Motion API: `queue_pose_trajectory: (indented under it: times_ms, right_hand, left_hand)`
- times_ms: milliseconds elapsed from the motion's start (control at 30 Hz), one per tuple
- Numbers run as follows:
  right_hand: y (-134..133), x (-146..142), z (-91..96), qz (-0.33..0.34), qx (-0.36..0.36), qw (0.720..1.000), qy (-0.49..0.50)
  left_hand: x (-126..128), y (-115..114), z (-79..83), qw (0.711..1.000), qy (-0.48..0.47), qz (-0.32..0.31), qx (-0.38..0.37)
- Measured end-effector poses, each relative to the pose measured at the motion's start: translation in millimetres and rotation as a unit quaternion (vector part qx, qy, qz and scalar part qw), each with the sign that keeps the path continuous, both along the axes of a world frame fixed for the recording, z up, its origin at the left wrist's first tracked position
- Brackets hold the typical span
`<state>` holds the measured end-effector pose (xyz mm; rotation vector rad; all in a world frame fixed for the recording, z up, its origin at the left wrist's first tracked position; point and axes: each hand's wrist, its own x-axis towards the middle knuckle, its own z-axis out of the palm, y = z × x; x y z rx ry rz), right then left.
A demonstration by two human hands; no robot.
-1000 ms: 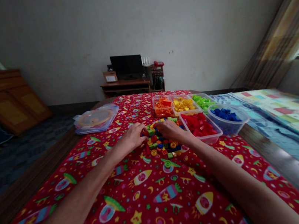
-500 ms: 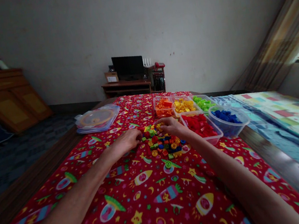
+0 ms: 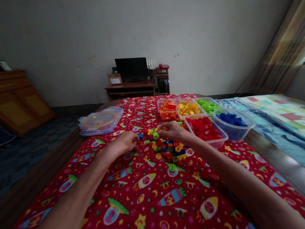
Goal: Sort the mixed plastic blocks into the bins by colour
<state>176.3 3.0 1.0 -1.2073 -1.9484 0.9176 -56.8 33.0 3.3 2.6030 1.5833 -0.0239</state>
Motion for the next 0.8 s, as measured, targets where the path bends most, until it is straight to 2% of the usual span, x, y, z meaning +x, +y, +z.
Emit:
queue_pose_trajectory:
  times_ms: [200, 300, 433, 533, 700, 800]
  right_hand:
    - [-7, -7, 4.7, -0.005, 0.030, 0.999, -0.038]
    - [-9, -9, 5.4, 0.000, 0.035, 0.999, -0.039]
    - [-9, -11, 6.2, -0.020, 0.037, 0.998, -0.054]
    - [-12, -13, 8.3, -0.019, 0.080, 0.994, -0.073]
    - [-20, -16, 9.7, 0.015, 0.177, 0.970, -0.164]
    - [-21, -10, 11.1, 0.013, 0.207, 0.959, -0.195]
  left_hand:
    - [-12, 6, -4.8, 0.998, -0.064, 0.018, -0.019]
    - [-10, 9, -6.1, 0.985, -0.161, 0.053, -0.027]
    - [8, 2, 0.2, 0.927, -0.357, 0.046, -0.107]
    - [26, -7, 2.7, 0.881, -0.447, 0.014, -0.152]
    - [41, -17, -4.1, 0.832, -0.511, 0.011, -0.216]
    - [41, -18, -6.2, 0.833, -0.516, 0.012, -0.201]
